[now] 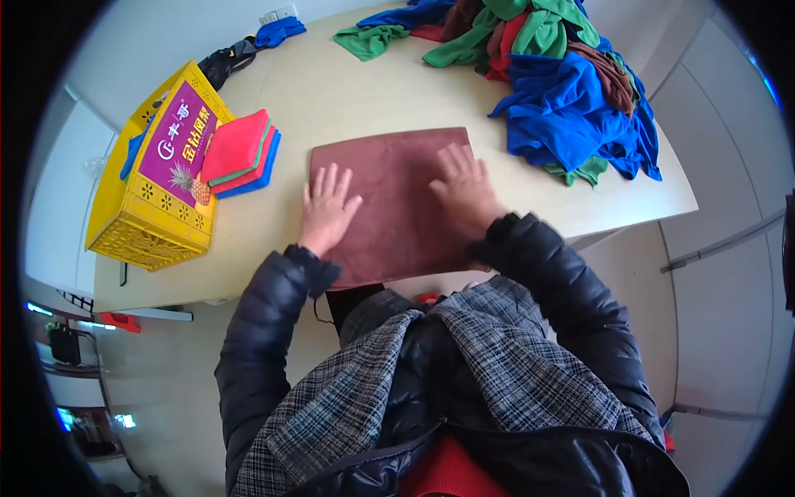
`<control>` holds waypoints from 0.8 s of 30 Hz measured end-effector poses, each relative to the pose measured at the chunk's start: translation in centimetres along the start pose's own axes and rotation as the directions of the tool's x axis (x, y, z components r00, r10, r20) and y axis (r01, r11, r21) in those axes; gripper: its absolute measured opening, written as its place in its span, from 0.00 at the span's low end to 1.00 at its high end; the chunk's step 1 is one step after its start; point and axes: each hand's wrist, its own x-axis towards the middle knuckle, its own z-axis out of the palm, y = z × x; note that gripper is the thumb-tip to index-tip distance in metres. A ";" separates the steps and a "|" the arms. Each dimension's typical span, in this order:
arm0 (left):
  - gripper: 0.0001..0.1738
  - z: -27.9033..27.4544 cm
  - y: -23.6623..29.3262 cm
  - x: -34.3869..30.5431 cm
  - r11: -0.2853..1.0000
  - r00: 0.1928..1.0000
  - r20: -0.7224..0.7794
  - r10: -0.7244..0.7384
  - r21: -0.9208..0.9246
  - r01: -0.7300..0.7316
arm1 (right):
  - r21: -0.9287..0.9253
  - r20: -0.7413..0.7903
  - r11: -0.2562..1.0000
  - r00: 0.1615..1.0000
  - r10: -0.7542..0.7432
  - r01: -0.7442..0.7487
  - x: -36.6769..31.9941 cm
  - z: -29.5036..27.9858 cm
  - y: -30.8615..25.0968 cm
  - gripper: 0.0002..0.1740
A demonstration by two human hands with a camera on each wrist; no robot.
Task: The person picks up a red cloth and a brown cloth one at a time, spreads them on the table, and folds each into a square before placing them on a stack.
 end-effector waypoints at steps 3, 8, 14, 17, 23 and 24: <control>0.37 -0.6 3.3 -4.3 0.978 0.977 0.057 0.207 -0.036 -0.205 | 0.130 0.008 0.987 0.996 -0.093 0.091 -4.6 -0.2 -5.3 0.40; 0.37 0.5 2.4 -7.6 0.986 0.987 0.040 0.158 -0.056 -0.155 | 0.140 0.043 0.986 0.994 -0.102 0.095 -6.4 1.0 -4.5 0.37; 0.38 0.0 0.3 -9.8 0.982 0.990 0.010 0.143 -0.123 -0.141 | 0.053 0.021 0.999 1.000 0.010 -0.011 -7.7 0.6 2.0 0.35; 0.38 -2.4 0.1 -12.0 0.959 0.973 0.013 0.231 -0.171 -0.225 | 0.123 0.018 0.991 0.998 0.055 -0.057 -9.9 -0.2 6.6 0.34; 0.36 -2.0 -2.0 -15.4 0.945 0.950 -0.089 0.300 -0.110 -0.309 | 0.344 0.047 0.936 0.994 -0.096 0.074 -14.5 -4.2 7.3 0.40; 0.34 -2.1 -2.3 -15.4 0.941 0.945 -0.133 0.298 -0.128 -0.314 | 0.312 0.042 0.943 0.990 -0.134 0.115 -14.5 -4.4 6.7 0.42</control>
